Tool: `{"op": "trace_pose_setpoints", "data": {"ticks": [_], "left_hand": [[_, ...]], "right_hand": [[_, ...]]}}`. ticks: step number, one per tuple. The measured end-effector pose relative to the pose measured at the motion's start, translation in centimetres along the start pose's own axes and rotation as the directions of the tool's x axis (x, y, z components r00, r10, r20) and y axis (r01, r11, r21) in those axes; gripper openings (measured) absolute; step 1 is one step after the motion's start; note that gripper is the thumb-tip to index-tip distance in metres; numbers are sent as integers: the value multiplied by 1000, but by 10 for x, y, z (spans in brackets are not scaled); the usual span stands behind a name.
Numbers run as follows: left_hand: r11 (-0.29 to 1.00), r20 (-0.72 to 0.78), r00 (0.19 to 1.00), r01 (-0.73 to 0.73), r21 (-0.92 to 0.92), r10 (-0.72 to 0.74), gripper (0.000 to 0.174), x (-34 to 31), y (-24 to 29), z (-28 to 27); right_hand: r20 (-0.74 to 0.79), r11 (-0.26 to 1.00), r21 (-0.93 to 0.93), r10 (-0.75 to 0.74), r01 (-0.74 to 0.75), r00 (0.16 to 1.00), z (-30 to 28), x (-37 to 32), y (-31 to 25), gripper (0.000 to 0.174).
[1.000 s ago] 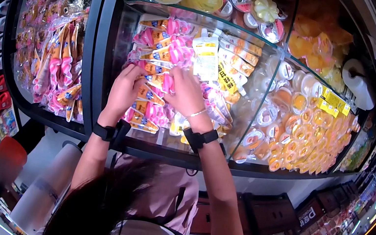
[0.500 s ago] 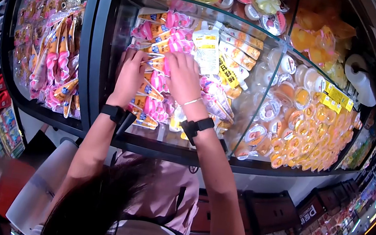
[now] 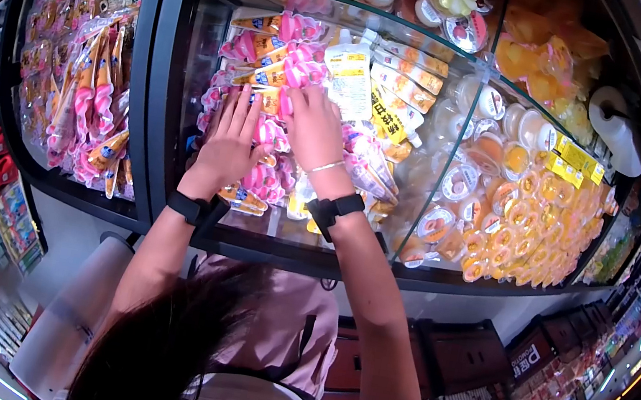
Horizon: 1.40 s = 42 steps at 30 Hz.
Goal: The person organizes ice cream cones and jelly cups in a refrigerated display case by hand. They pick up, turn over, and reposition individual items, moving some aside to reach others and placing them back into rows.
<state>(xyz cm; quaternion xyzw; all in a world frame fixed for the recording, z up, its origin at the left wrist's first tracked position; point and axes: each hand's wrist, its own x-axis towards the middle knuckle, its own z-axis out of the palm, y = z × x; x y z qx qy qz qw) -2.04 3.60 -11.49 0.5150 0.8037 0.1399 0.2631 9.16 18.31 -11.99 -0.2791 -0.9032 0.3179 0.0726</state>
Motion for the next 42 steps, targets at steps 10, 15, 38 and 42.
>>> {"op": "trace_pose_setpoints", "data": {"ticks": [10,15,38,42], "left_hand": [[994,146,983,106,32,-110,84,1,-2,1],[949,94,977,207,-240,-189,89,-2,7,-28],[992,121,988,91,83,-101,115,-52,-14,-17],[993,26,997,67,95,-70,103,-57,0,-33]], "right_hand": [[91,990,-2,139,-140,986,-13,-13,-14,30],[198,990,52,116,-128,973,-6,-21,-14,20],[327,957,-237,-83,166,941,20,-44,-42,104],[316,979,-166,-60,117,947,0,-43,-57,96]]}}
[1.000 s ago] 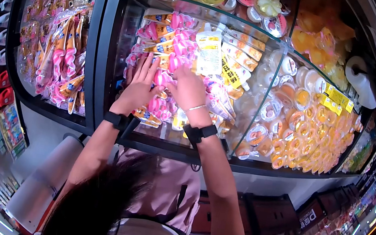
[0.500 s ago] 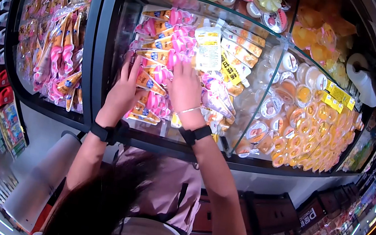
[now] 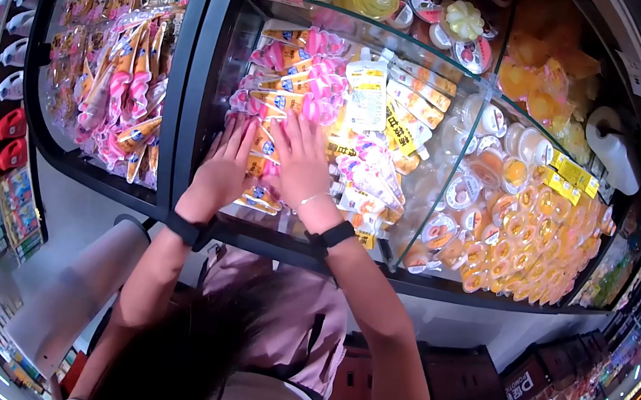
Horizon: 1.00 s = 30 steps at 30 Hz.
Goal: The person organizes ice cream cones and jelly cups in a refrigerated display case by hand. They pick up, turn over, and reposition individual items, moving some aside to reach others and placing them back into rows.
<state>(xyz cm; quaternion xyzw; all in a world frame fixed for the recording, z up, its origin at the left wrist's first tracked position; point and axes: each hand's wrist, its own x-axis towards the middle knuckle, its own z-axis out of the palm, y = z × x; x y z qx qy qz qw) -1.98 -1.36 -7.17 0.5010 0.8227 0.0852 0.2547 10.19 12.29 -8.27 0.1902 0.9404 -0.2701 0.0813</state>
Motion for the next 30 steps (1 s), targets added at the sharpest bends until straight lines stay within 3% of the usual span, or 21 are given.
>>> {"op": "trace_pose_setpoints", "data": {"ticks": [2,3,4,6,7,8,11,15,18,20,22,23,25,26,29,30], "left_hand": [[998,-32,999,25,-66,-27,89,-4,23,-50],[944,52,981,193,-269,-186,69,-6,38,-92],[951,-124,963,208,-231,-240,60,-15,33,-107],[940,-429,836,313,-138,-341,48,-31,21,-126],[913,-556,739,397,-97,-380,45,-32,16,-132],[906,-595,728,424,1,-340,44,-33,-4,-122],[852,-637,696,511,114,-332,36,-33,-34,-98],[811,-590,689,577,95,-421,32,-35,-51,-91],[866,-701,612,499,-17,-366,21,-48,-46,-109],[897,-728,559,404,-181,-398,14,-60,-21,-135],[875,-703,533,179,-450,-471,11,-72,13,-150],[821,-681,529,53,-569,-507,9,-77,29,-150],[505,-417,670,-73,-860,-615,13,-90,56,-142],[397,-325,718,-75,-915,-615,12,-92,68,-133],[9,-30,798,-31,-999,-601,14,-96,86,-85],[-74,85,803,51,-996,-590,15,-97,89,-77]], "right_hand": [[-8,999,44,13,-12,1000,-16,-8,-8,82],[-22,997,69,16,-15,1000,-20,-14,-9,80],[-40,995,100,21,-17,999,-24,-20,-11,77],[-36,984,170,65,-58,997,-38,-32,-17,66],[-27,985,157,78,-73,997,-40,-39,-20,64],[-20,986,139,92,-89,996,-42,-45,-20,62],[-60,982,149,123,-113,991,-52,-58,-28,56],[-140,974,202,137,-108,981,-56,-71,-41,47],[-199,956,288,123,-63,972,-60,-74,-51,38],[-170,852,523,122,-16,978,-60,-76,-57,38],[-112,696,718,99,12,989,-74,-76,-71,42],[-53,533,846,82,1,995,-69,-77,-76,52],[57,220,973,78,-73,995,-67,-81,-89,62],[93,-3,996,-17,-93,996,-59,-82,-84,66],[154,-226,970,275,-91,949,-54,-92,-75,39],[147,-253,966,386,-48,911,-50,-96,-70,29]]}}
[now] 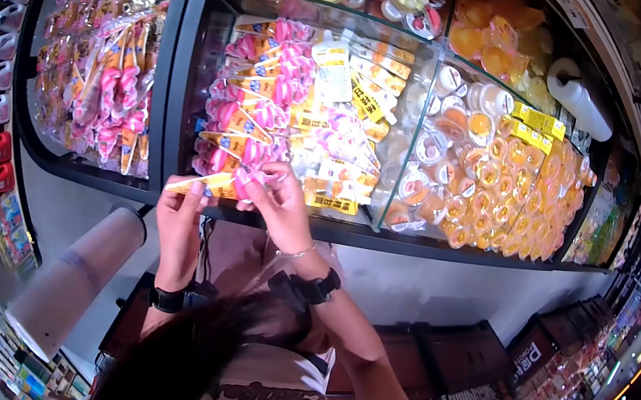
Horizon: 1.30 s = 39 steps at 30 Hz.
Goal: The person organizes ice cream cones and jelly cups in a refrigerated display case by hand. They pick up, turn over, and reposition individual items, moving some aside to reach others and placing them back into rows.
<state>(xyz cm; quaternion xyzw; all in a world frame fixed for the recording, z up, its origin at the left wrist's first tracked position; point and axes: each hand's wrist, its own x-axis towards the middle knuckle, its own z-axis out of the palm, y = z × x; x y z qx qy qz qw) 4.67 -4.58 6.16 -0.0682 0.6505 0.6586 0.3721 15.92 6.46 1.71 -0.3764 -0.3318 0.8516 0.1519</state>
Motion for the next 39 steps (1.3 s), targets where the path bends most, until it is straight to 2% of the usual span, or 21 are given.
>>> {"op": "trace_pose_setpoints", "data": {"ticks": [1,3,5,7,10,12,14,15,17,19,22,23,25,26,27,29,31,33,34,37,39], "left_hand": [[994,9,994,110,-19,-110,16,-1,-8,2],[990,-99,990,-85,112,96,57,-10,-35,12],[496,149,862,-410,766,484,81,-16,-33,22],[313,514,780,-619,720,357,81,-21,-45,26],[628,555,829,-464,625,60,61,-23,-50,41],[760,543,840,-354,546,1,52,-23,-47,47],[922,345,931,-28,386,-116,47,-23,-44,58],[956,247,950,124,268,-192,44,-22,-43,60],[982,243,951,179,65,-190,49,-18,-35,58],[981,169,968,191,-24,-185,50,-20,-37,57],[999,142,989,36,-37,-31,67,-27,-52,55],[972,132,985,-138,188,114,72,-27,-54,53],[688,207,906,-417,594,370,83,-25,-49,42],[523,403,824,-565,638,399,81,-24,-46,35],[48,659,714,-686,726,237,60,-23,-30,36],[-67,790,610,-787,613,56,41,-21,-35,33],[158,768,633,-772,616,97,25,-14,-35,32],[442,626,780,-555,705,-19,30,-14,-29,28],[605,533,843,-387,696,-75,32,-13,-36,22],[906,340,875,214,365,-344,43,-5,-28,30],[948,307,915,185,260,-263,48,-7,-37,28]], "right_hand": [[-41,998,-44,-53,52,998,-11,-3,1,28],[-46,988,-129,-87,80,995,-33,-12,-8,28],[-76,978,-201,44,-59,996,-52,-19,-16,27],[9,901,-432,39,-32,999,-52,-29,-28,31],[-15,727,-685,49,-46,999,-40,-43,-52,39],[-17,828,-553,-121,91,993,-47,-46,-46,41],[-94,930,-296,-255,217,962,-45,-52,-31,44],[-59,895,-387,-264,222,963,-49,-54,-21,43],[16,794,-559,-279,239,960,-56,-61,-4,42],[-148,872,-490,-108,22,983,-44,-74,-2,25],[-175,760,-649,-196,37,965,-44,-72,-3,14],[-127,675,-734,-246,76,961,-47,-71,-7,14],[-16,482,-864,-318,147,948,-57,-69,-15,14],[45,458,-866,-326,199,944,-56,-66,-25,13],[78,450,-868,-297,211,952,-59,-68,-27,14],[143,430,-871,-242,239,960,-64,-70,-31,14],[39,576,-807,-171,132,984,-61,-75,-32,11],[-153,768,-639,-79,-37,985,-57,-79,-26,9],[-114,907,-412,-150,90,982,-60,-76,-14,13],[-146,957,-276,-131,87,981,-41,-70,3,31],[-190,961,-278,-65,10,980,-31,-73,14,31]]}}
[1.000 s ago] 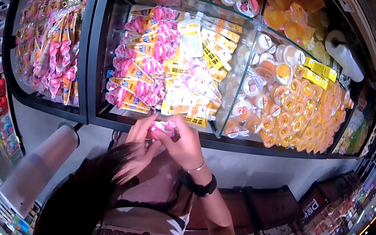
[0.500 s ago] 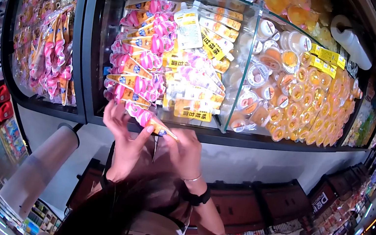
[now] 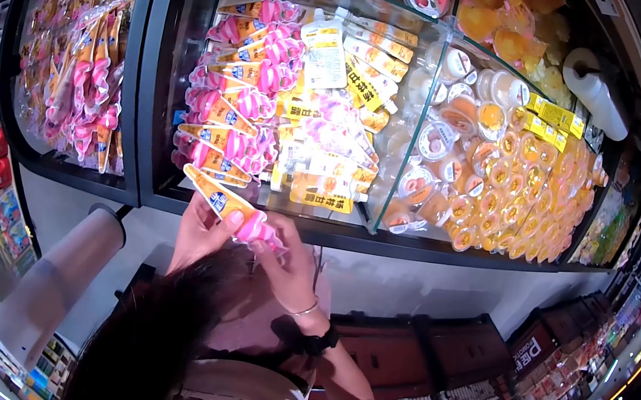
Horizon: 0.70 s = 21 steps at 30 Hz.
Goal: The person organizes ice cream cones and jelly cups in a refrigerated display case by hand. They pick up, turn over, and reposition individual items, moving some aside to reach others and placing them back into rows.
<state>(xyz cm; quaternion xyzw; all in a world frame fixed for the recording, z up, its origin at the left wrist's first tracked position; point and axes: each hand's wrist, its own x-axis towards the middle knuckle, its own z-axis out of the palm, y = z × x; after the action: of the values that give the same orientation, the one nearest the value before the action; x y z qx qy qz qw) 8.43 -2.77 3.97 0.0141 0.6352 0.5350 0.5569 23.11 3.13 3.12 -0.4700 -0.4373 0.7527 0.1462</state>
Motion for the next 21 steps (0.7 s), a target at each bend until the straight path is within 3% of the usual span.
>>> {"op": "trace_pose_setpoints", "data": {"ticks": [2,3,6,7,9,10,11,12,14,15,16,19,21], "left_hand": [[967,-57,997,34,-254,-50,50,-2,2,9],[971,-74,992,79,-226,-98,49,-3,0,8],[936,-157,986,3,-352,-62,49,-3,1,11],[905,-168,984,-20,-425,-57,57,-3,9,12],[978,-276,938,-197,68,208,67,2,3,2],[912,-273,896,-259,320,350,72,4,2,-4],[767,-213,845,-302,566,491,67,6,5,-9],[660,-17,864,-370,654,502,63,10,13,-12],[413,362,832,-531,740,421,57,17,34,-15],[540,333,861,-503,676,385,50,19,41,-4],[488,403,841,-538,687,361,49,23,49,4],[523,423,839,-543,656,341,38,35,44,9],[549,375,863,-505,665,339,38,41,42,8]], "right_hand": [[8,994,-61,92,-92,996,8,0,-4,31],[-14,993,-119,-2,1,1000,7,4,-3,28],[-33,976,-214,39,-45,999,-8,9,4,23],[-49,969,-248,-4,-9,999,-12,13,0,21],[3,936,-353,-6,7,1000,-28,18,-11,20],[29,915,-404,-7,18,1000,-34,21,-17,20],[24,905,-421,-47,52,999,-35,26,-26,18],[85,865,-486,-97,126,992,-39,33,-32,18],[219,759,-589,-179,276,959,-49,49,-44,18],[285,760,-583,-141,288,948,-52,56,-51,19],[347,721,-595,-170,356,922,-51,63,-60,19],[468,593,-607,-271,529,841,-49,79,-74,20],[370,724,-550,-234,416,899,-45,80,-80,24]]}}
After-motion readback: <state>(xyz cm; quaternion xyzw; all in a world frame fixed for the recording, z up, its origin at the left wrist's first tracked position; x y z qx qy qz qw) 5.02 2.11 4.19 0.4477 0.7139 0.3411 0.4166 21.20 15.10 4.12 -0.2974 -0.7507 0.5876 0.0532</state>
